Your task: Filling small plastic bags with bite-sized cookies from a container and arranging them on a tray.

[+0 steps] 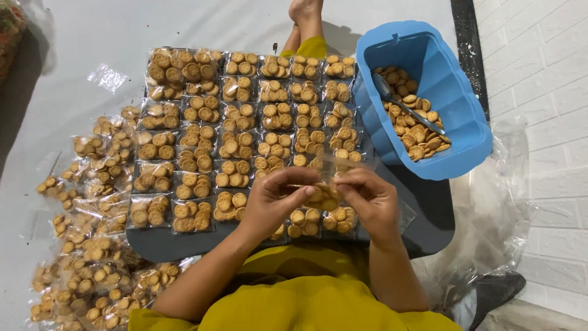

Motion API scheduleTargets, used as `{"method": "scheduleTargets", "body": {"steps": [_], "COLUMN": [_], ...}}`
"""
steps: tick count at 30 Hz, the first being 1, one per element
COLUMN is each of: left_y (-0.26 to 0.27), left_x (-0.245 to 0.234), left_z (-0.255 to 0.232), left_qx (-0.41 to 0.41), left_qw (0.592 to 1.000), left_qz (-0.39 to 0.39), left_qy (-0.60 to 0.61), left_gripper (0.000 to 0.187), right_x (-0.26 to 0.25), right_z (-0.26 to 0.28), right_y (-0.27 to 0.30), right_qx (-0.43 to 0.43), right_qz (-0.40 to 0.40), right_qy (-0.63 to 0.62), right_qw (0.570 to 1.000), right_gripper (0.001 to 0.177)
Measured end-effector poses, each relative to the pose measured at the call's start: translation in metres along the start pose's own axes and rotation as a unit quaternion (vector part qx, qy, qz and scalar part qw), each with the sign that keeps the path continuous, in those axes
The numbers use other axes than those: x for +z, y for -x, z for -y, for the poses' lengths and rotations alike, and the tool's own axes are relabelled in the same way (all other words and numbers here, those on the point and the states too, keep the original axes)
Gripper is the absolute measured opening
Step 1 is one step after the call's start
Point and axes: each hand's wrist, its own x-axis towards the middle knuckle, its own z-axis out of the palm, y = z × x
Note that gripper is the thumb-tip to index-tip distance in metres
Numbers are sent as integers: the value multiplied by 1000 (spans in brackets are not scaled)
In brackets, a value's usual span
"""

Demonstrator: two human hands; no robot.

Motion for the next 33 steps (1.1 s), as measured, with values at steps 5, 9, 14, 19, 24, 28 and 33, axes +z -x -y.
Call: {"method": "scheduleTargets", "body": {"steps": [5, 9, 14, 19, 24, 28, 33], "left_y": [-2, -5, -4, -6, -6, -6, -11], "left_x": [-3, -4, -10, -13, -11, -15, -23], "left_z": [4, 8, 19, -8, -45, -22, -4], "left_qx": [39, 67, 63, 44, -18, -31, 25], "left_qw": [998, 997, 997, 990, 986, 989, 993], "left_qz": [-23, -14, 27, 84, 155, 131, 24], "left_qy": [-34, -22, 41, 101, -53, -57, -110], "left_gripper": [18, 13, 16, 40, 66, 54, 47], "right_x": [6, -7, -9, -8, -6, -7, -10], "right_z": [8, -3, -7, 2, 7, 11, 17], "right_y": [-1, -3, -3, -2, -7, -10, -9], "right_qx": [6, -42, -86, -100, -109, -104, -149], "right_qz": [20, 54, 61, 54, 65, 75, -38], "right_qy": [-32, -22, -64, -15, 19, 14, 192], "right_qw": [999, 997, 992, 993, 992, 992, 969], "right_gripper": [16, 15, 10, 18, 20, 20, 30]}}
